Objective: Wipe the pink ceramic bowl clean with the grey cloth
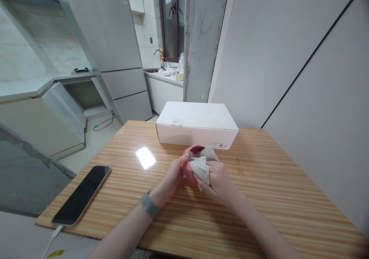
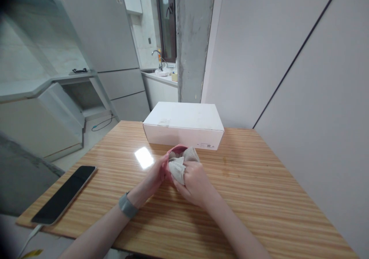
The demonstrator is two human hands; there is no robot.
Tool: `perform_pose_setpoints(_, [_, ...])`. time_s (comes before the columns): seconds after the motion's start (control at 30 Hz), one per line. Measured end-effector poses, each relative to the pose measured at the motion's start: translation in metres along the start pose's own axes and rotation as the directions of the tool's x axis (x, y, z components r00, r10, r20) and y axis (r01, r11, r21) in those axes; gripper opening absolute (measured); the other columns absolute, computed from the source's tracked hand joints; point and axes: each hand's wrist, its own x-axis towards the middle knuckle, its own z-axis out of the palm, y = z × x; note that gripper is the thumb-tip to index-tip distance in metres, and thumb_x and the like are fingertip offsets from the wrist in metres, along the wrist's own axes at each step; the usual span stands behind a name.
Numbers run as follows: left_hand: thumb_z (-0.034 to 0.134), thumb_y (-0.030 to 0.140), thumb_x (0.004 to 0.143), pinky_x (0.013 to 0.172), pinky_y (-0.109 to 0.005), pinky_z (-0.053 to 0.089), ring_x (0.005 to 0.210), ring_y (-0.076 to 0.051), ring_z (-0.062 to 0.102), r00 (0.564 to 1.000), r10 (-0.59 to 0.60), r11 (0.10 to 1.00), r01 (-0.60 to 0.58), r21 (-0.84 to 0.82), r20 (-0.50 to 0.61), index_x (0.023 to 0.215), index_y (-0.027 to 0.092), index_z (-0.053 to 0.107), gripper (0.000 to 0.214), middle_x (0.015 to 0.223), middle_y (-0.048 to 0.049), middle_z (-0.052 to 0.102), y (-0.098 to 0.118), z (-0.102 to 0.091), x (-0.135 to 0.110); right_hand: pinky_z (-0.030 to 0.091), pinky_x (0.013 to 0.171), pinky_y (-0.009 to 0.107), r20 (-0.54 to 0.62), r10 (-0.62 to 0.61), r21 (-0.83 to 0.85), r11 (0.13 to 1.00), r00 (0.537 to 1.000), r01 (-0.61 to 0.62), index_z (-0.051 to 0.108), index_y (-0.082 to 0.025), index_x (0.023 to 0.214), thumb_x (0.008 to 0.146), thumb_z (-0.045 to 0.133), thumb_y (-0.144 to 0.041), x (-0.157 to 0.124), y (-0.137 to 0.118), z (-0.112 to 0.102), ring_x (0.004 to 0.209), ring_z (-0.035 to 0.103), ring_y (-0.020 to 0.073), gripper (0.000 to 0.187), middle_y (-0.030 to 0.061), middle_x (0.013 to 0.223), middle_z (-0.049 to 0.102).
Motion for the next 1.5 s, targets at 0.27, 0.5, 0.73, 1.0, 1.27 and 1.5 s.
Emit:
perform_pose_setpoints(0.27, [0.047,0.042,0.09,0.103,-0.037,0.039,0.116,-0.028,0.057,0.99,0.137,0.989,-0.138,0.047,0.036,0.116,0.013,0.068,0.044,0.12,-0.0106,0.068,0.005,0.009,0.001,0.033,0.061,0.034,0.021,-0.076,0.121,0.99,0.997,0.073,0.054,-0.021,0.068,0.098,0.027,-0.037,-0.002,0.003,-0.001,0.06,0.048,0.0188,0.043,0.0051,0.065,0.06])
perform_pose_setpoints(0.5, [0.055,0.045,0.088,0.085,-0.032,0.049,0.111,-0.026,0.059,0.989,0.019,0.998,-0.011,-0.058,0.149,0.131,0.024,0.058,0.048,0.129,-0.0076,0.061,0.007,0.015,-0.006,0.041,0.068,0.034,0.028,0.013,0.096,0.995,1.0,-0.015,0.062,-0.02,0.08,0.097,0.031,-0.034,0.001,0.0,-0.003,0.07,0.057,0.0218,0.038,0.008,0.076,0.067])
perform_pose_setpoints(0.73, [0.056,0.04,0.09,0.079,-0.024,0.05,0.104,-0.019,0.06,0.962,0.07,0.978,-0.015,-0.208,0.263,0.13,0.024,0.057,0.043,0.131,-0.0073,0.059,0.012,0.023,-0.01,0.044,0.081,0.037,-0.027,0.123,0.047,0.991,0.992,-0.122,0.066,-0.018,0.091,0.095,0.04,-0.028,-0.001,-0.007,0.003,0.085,0.063,0.025,0.029,0.0112,0.09,0.072])
perform_pose_setpoints(1.0, [0.064,0.044,0.083,0.051,-0.018,0.043,0.075,-0.015,0.063,0.982,-0.043,0.996,0.056,-0.067,0.183,0.131,0.024,0.058,0.052,0.113,-0.0081,0.068,0.018,0.016,-0.013,0.041,0.066,0.034,-0.028,0.065,0.053,0.997,0.998,-0.063,0.062,-0.018,0.075,0.094,0.037,-0.029,-0.001,-0.004,0.001,0.069,0.058,0.0224,0.033,0.0097,0.073,0.066])
perform_pose_setpoints(1.27, [0.047,0.069,0.085,0.058,-0.024,0.048,0.079,-0.02,0.065,0.99,-0.131,0.991,0.132,-0.029,0.048,0.131,0.022,0.058,0.067,0.111,-0.0104,0.069,0.003,0.008,-0.004,0.036,0.062,0.033,0.002,0.058,0.049,0.997,0.998,-0.058,0.062,-0.019,0.073,0.097,0.033,-0.033,0.0,-0.004,-0.003,0.061,0.054,0.0193,0.04,0.0068,0.066,0.065])
perform_pose_setpoints(1.5, [0.061,0.051,0.086,0.067,-0.022,0.048,0.099,-0.02,0.063,0.99,-0.005,0.998,0.014,-0.061,0.14,0.133,0.029,0.054,0.053,0.133,-0.0057,0.059,0.001,0.02,-0.011,0.037,0.062,0.031,-0.078,0.15,-0.008,0.988,0.986,-0.151,0.062,-0.018,0.071,0.097,0.034,-0.028,0.001,-0.002,0.003,0.06,0.057,0.0185,0.039,0.0062,0.066,0.067])
